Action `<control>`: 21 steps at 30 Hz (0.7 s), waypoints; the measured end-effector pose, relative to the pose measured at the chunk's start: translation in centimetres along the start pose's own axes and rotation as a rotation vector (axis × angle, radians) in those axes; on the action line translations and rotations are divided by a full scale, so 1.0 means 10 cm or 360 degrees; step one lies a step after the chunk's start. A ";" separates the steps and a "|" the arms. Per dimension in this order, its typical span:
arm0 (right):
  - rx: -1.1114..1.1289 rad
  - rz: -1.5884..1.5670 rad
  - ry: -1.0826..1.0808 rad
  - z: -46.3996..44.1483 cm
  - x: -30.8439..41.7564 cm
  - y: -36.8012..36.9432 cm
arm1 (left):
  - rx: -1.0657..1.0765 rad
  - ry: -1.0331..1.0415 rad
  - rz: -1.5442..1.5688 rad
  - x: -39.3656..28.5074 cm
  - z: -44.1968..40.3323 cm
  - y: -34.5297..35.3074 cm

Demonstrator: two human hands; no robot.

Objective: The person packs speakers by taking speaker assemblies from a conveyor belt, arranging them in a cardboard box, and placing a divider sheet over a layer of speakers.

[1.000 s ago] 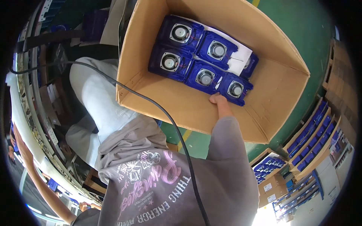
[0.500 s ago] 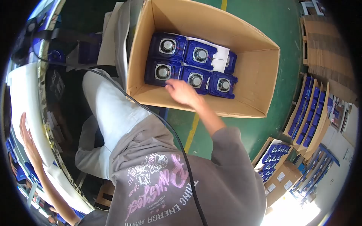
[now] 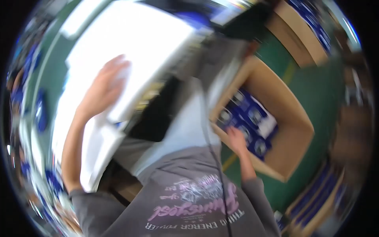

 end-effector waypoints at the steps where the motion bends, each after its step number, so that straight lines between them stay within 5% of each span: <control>1: 0.0160 -0.0036 -0.0061 -0.07 -0.05 0.08 | 0.0078 0.0111 0.0129 0.05 0.11 -0.11; 6: 0.0218 -0.0008 -0.0314 -0.23 -0.02 0.19 | -0.0282 -0.0001 -0.0212 0.86 0.82 -0.82; 14: 0.0237 0.0092 0.0037 -0.22 -0.06 0.19 | -0.0901 -0.1303 -0.0935 3.23 3.19 -1.57; 21: 0.0171 -0.0047 -0.0102 -0.31 -0.22 0.24 | -0.0583 -0.1850 -0.0556 3.70 3.38 -1.48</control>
Point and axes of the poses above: each hand's wrist, its own z-axis away from the middle knuckle, its own y-axis out of the palm, x = y × z, the point moved 6 cm from there along -z, towards the middle knuckle, and after that the axes turned 5 degrees about y, right-handed, at the moved point
